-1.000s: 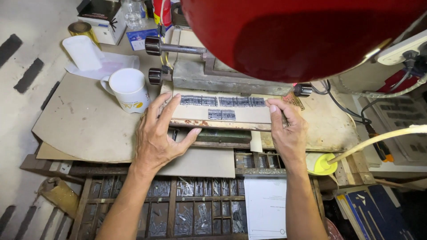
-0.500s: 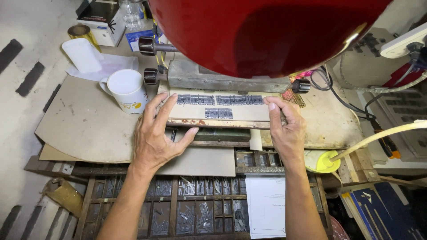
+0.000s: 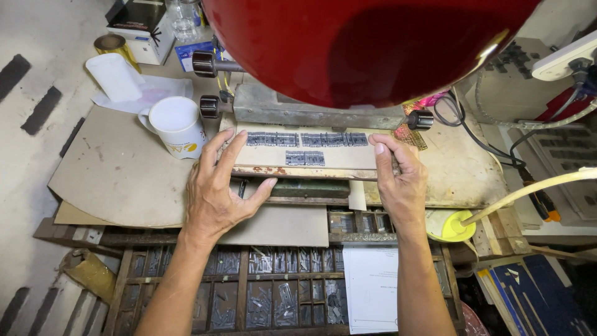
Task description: The person arranges metal type blocks into a composing stick to form lines of text. They then transfer the composed lines into a wooden chase on a printing press bed. The person also handles a sheet of paper and a yellow desk lamp.
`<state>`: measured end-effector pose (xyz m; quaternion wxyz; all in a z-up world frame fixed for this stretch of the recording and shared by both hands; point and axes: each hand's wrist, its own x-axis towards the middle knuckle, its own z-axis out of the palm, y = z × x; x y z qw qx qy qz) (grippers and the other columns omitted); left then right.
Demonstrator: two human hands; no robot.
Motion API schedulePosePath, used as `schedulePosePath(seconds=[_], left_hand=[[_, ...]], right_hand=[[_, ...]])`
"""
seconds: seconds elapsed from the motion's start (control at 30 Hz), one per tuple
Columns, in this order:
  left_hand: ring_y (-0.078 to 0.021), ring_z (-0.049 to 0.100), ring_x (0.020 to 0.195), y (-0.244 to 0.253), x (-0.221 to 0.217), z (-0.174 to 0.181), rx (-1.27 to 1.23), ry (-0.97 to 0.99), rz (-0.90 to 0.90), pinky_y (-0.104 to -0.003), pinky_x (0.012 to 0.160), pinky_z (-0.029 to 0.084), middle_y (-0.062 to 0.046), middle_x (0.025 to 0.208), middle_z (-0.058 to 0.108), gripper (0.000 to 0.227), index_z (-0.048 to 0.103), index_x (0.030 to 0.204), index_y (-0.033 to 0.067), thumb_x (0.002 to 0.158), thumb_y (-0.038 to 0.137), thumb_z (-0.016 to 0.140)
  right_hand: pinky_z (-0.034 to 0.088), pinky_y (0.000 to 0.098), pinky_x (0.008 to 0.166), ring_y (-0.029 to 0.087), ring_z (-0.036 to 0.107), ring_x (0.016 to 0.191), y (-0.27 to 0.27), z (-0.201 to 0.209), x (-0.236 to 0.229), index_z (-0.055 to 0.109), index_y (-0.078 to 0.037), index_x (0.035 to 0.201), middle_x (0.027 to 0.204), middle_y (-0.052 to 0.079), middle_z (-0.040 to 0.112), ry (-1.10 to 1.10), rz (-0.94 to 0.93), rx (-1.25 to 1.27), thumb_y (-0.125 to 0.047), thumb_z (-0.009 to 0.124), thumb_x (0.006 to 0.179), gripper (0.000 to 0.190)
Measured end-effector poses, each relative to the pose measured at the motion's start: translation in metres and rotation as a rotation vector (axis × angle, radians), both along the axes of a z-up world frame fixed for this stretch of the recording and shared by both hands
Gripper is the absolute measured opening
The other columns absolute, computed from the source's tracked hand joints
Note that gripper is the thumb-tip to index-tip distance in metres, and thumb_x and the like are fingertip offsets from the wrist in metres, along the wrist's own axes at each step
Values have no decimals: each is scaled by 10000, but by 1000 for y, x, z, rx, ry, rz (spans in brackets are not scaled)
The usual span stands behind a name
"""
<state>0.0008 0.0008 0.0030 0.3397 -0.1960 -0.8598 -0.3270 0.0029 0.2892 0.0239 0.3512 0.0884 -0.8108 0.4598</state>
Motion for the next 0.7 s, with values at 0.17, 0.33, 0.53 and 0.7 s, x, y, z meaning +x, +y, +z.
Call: schedulePosePath(seconds=[0.17,0.33,0.53,0.7], left_hand=[[-453,604,1239,0,0,-1,-3,1,6,-599,995,513,-242,1395,518,809,585,1429,64,768,444,854],[-457,605,1234,1,0,0,-1,-5,9,-606,995,511,-248,1401,519,818,585,1430,58,763,446,858],[-464,606,1232,1,1,-1,-7,-15,13,-618,979,515,-245,1402,516,828,583,1438,63,758,448,859],[-474,604,1230,2,1,0,-4,-4,9,-630,969,518,-255,1397,517,828,584,1438,52,760,436,864]], right_hand=[[475,367,1032,183,631,1057,0,0,0,756,-95,1189,1096,96,767,-2,3,-5,-111,624,1064,183],[472,364,1015,178,621,1038,1,-3,-2,755,-98,1192,1097,93,766,-4,6,-14,-119,617,1068,187],[470,355,1009,164,617,1032,0,0,1,756,-107,1192,1096,89,767,-12,17,-24,-115,612,1069,189],[469,353,995,163,608,1032,1,0,1,748,-106,1201,1099,95,764,-13,35,-24,-123,599,1074,196]])
